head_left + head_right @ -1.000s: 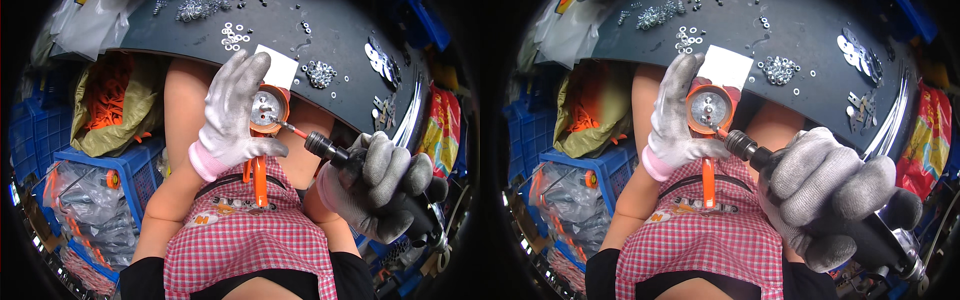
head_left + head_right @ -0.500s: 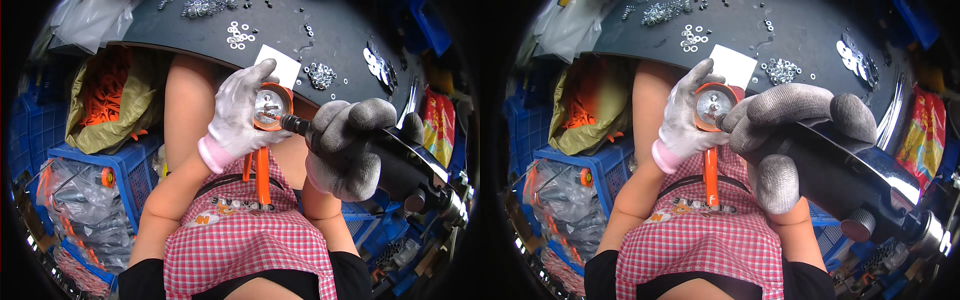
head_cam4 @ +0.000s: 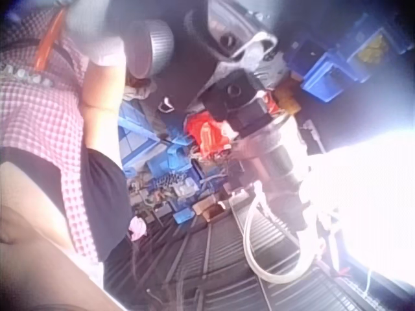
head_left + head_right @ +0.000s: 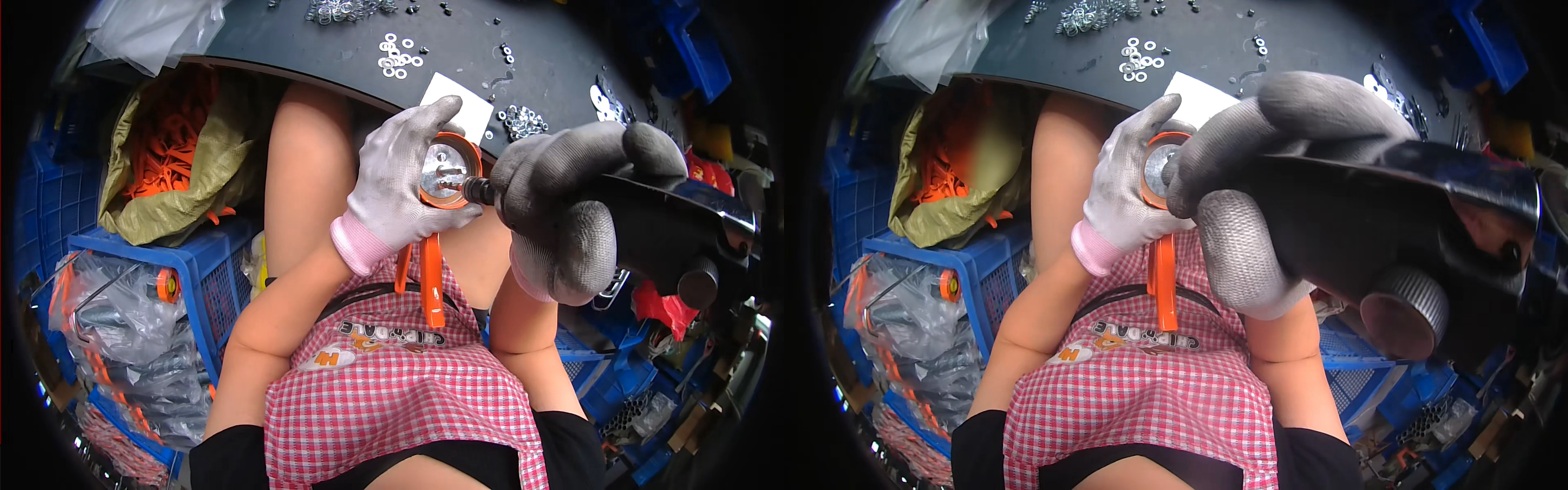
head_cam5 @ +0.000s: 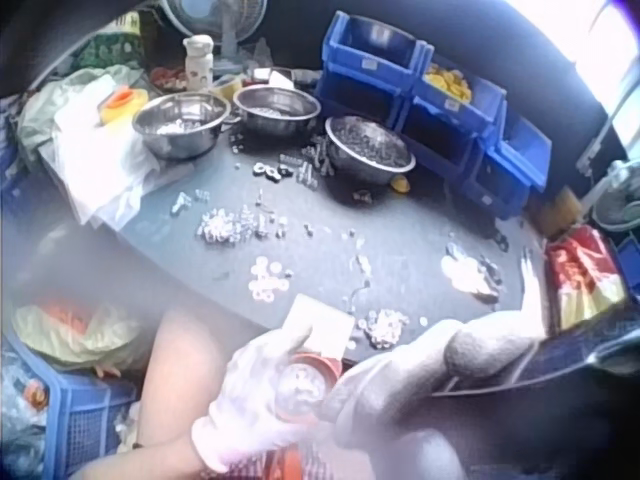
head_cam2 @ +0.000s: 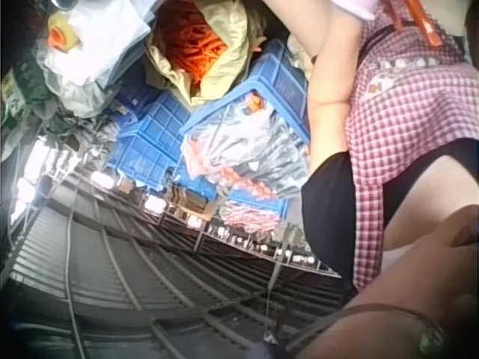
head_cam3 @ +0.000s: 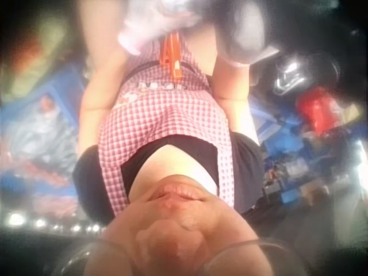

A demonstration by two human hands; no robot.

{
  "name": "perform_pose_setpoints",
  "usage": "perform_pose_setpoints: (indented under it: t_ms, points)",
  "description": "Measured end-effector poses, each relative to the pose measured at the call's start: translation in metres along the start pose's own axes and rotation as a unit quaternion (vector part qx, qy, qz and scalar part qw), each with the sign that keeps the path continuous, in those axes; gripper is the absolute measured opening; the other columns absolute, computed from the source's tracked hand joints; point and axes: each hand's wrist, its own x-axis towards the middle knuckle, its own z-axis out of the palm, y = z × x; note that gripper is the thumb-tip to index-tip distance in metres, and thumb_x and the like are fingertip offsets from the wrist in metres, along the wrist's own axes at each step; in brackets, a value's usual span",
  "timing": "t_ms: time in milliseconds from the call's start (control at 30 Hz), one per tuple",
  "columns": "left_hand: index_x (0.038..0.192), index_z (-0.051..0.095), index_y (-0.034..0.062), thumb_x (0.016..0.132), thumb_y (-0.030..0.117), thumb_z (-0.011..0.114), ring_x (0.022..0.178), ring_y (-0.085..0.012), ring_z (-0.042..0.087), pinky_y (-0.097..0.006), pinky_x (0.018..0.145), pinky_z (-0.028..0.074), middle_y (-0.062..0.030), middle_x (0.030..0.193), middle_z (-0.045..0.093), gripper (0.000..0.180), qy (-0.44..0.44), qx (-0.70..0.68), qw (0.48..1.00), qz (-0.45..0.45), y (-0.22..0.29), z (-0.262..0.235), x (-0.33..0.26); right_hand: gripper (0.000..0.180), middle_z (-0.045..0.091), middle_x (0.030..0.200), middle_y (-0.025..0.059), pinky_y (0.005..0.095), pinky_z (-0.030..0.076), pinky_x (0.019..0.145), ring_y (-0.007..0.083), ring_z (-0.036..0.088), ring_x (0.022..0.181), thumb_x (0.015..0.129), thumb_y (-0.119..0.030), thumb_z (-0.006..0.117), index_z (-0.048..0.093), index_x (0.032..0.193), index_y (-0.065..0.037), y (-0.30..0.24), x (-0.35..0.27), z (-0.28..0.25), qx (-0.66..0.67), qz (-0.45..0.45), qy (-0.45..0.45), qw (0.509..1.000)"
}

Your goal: The person assembles small metal components, including metal washers and screws, into an orange and black mechanical housing. The assembly is performed using a pneumatic screwdriver and manual assembly.

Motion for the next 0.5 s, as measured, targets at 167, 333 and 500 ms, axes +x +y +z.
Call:
perform_pose_setpoints:
  t_ms: [167,333,500]
  points:
    - [0.131,0.048,0.0088,0.055,0.038,0.081,0.11,-0.0328,0.055,-0.045,0.095,0.041,-0.0121,0.115,0.059,0.088,0.005,0.02,1.0,0.015,-0.008,0.005,-0.001,0.063,0.058,0.112,0.025,0.035,0.053,0.052,0.0202,0.061,0.06,0.088,-0.016,0.065,0.032,0.141,-0.003,-0.013,0.002,0.001,-0.111,0.033,0.02,0.993]
    - [0.124,0.054,0.0103,0.055,0.04,0.082,0.114,-0.0323,0.053,-0.045,0.102,0.035,-0.0122,0.118,0.058,0.08,-0.029,0.035,0.999,0.012,-0.007,-0.003,0.002,0.066,0.05,0.126,0.0304,0.0353,0.054,0.053,0.0243,0.064,0.065,0.089,-0.016,0.062,0.027,0.142,0.001,-0.032,0.014,0.006,-0.198,0.037,0.088,0.975]
    - [0.126,0.056,0.015,0.052,0.043,0.083,0.123,-0.0351,0.047,-0.046,0.106,0.032,-0.015,0.129,0.054,0.083,-0.167,0.117,0.977,0.056,-0.008,-0.033,0.03,0.033,0.063,0.089,0.0111,0.0265,0.046,0.054,0.0142,0.056,0.057,0.092,-0.018,0.059,0.051,0.121,-0.002,-0.05,0.025,-0.041,-0.28,0.177,0.192,0.924]
